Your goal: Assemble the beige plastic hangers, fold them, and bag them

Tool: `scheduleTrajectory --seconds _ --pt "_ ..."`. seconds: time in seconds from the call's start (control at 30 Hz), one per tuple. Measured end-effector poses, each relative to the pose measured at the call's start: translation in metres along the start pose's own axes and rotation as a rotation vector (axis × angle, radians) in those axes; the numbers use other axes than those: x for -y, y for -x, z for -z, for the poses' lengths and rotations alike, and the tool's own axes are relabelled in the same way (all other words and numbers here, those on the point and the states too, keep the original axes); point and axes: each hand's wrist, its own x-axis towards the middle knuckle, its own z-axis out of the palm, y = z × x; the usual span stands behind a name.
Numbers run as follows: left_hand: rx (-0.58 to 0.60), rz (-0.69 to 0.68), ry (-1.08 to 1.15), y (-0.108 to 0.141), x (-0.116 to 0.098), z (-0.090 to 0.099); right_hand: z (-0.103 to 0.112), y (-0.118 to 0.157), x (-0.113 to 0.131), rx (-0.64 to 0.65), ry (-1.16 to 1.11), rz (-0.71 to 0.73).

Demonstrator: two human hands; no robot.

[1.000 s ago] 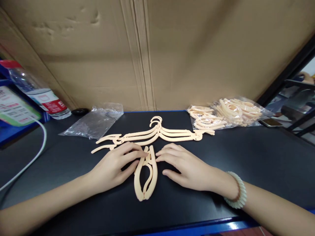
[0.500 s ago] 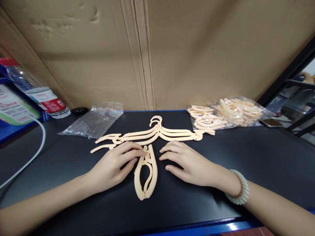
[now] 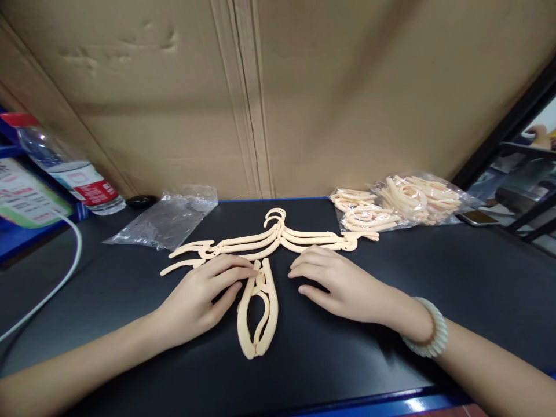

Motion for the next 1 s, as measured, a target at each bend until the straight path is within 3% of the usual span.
scheduleTrajectory --seconds 0.33,0.7,1.0 --pt "-0.053 0.201 -0.059 -0.001 -0.003 0.003 0.032 0.005 -0.042 -0.306 0.251 -0.132" --pt "0.020 0.309 -0.080 0.000 -0.002 0.001 0.027 0.007 -0.055 -0.114 0.247 -0.193" --pt "0.002 0.293 -0.064 0.001 -0.003 0.001 0.021 0.008 -0.059 -0.128 0.228 -0.213"
